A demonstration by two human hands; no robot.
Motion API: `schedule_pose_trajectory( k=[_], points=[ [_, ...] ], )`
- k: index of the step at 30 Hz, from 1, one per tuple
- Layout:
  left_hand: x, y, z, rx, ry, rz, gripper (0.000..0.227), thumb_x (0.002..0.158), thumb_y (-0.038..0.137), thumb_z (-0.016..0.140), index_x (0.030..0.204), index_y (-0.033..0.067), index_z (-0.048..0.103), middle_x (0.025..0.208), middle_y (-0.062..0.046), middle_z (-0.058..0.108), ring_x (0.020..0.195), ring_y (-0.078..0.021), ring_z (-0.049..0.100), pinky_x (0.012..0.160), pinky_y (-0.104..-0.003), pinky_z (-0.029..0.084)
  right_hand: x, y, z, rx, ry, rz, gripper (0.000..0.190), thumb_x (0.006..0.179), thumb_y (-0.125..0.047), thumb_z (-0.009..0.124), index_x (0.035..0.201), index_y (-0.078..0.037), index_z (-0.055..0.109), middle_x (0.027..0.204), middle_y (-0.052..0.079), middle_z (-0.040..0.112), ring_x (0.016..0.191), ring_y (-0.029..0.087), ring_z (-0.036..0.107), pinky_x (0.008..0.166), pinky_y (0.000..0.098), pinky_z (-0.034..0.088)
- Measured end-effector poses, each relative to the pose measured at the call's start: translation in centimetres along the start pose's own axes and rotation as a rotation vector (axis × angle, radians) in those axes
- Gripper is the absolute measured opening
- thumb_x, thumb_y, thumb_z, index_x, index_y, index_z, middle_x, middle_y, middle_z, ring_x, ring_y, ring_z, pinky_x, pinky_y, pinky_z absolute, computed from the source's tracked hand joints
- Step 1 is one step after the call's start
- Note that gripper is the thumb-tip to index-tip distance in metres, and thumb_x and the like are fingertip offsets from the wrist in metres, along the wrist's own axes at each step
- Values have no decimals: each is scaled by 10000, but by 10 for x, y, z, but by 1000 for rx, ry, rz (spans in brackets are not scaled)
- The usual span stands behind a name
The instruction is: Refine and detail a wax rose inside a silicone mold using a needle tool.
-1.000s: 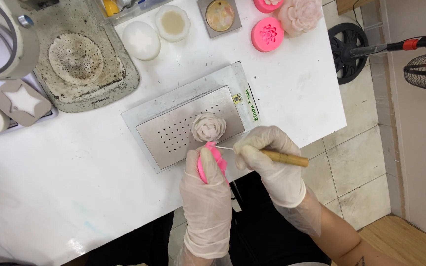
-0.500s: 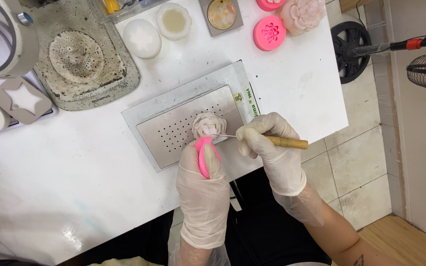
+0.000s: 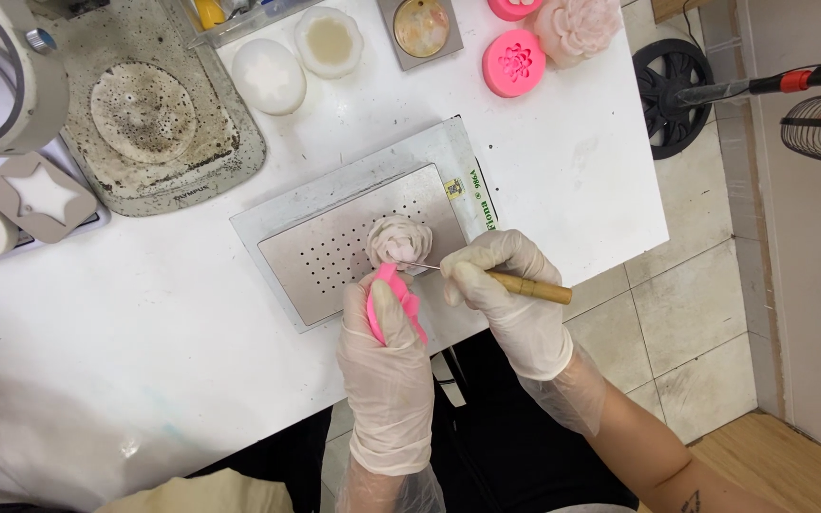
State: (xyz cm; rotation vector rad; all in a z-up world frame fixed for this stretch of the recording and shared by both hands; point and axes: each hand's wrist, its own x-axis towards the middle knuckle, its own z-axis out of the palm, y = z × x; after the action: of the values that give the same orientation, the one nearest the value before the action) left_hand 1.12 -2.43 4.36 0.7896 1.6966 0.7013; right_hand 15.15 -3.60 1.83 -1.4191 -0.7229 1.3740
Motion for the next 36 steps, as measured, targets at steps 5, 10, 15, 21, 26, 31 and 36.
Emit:
schedule_pose_trajectory(
  k=[5,10,15,21,26,31,36],
  points=[
    [-6,-7,-9,173,-7,157,293,1032,244,511,1203,24,604,896,-110,694,767,-219,684,713,-353,558,-2,-3,-3,-27,18,0,71,1010,-47,633,996,-63,565,959,106,710,775,90,623,692,245,511],
    [-15,-35,-27,309,-59,929,286,1051,322,497,1076,39,476,1247,-235,614,1005,-404,646,862,-504,527,-10,-9,-15,96,38,-93,86,1028,-31,612,977,-60,548,891,90,656,695,109,581,614,264,489],
    [-10,-52,-33,283,-96,1031,405,1085,427,438,1155,32,383,1288,-252,600,1059,-391,644,852,-497,506,-20,-28,-17,90,-157,-213,123,1075,-89,634,976,-58,568,781,58,616,602,100,551,558,239,494],
    [4,-45,-29,296,-75,997,385,1044,437,481,1134,76,381,1221,-245,612,1009,-409,651,841,-514,525,-28,-29,-3,148,-126,-248,201,1075,-195,673,985,-44,576,769,77,610,606,96,550,575,228,480],
    [20,-28,-28,380,-21,1046,396,1058,408,529,1135,43,397,1212,-261,579,985,-419,645,798,-510,548,-31,-18,9,117,-54,-290,176,1076,-169,676,1001,-32,595,817,95,624,635,110,569,589,241,495],
    [38,-20,-34,507,-103,1101,455,1034,448,555,997,41,355,1192,-255,578,959,-407,635,708,-506,532,-29,-13,9,78,27,-195,124,1068,-133,647,1029,-29,592,859,106,640,711,124,599,635,264,505],
    [46,-28,-41,605,-119,1196,493,1048,467,576,976,31,359,1247,-266,554,1067,-428,609,806,-536,539,-28,-4,7,93,13,-145,105,1070,-119,637,1042,-47,566,922,116,653,743,127,617,665,268,516]
  ],
)
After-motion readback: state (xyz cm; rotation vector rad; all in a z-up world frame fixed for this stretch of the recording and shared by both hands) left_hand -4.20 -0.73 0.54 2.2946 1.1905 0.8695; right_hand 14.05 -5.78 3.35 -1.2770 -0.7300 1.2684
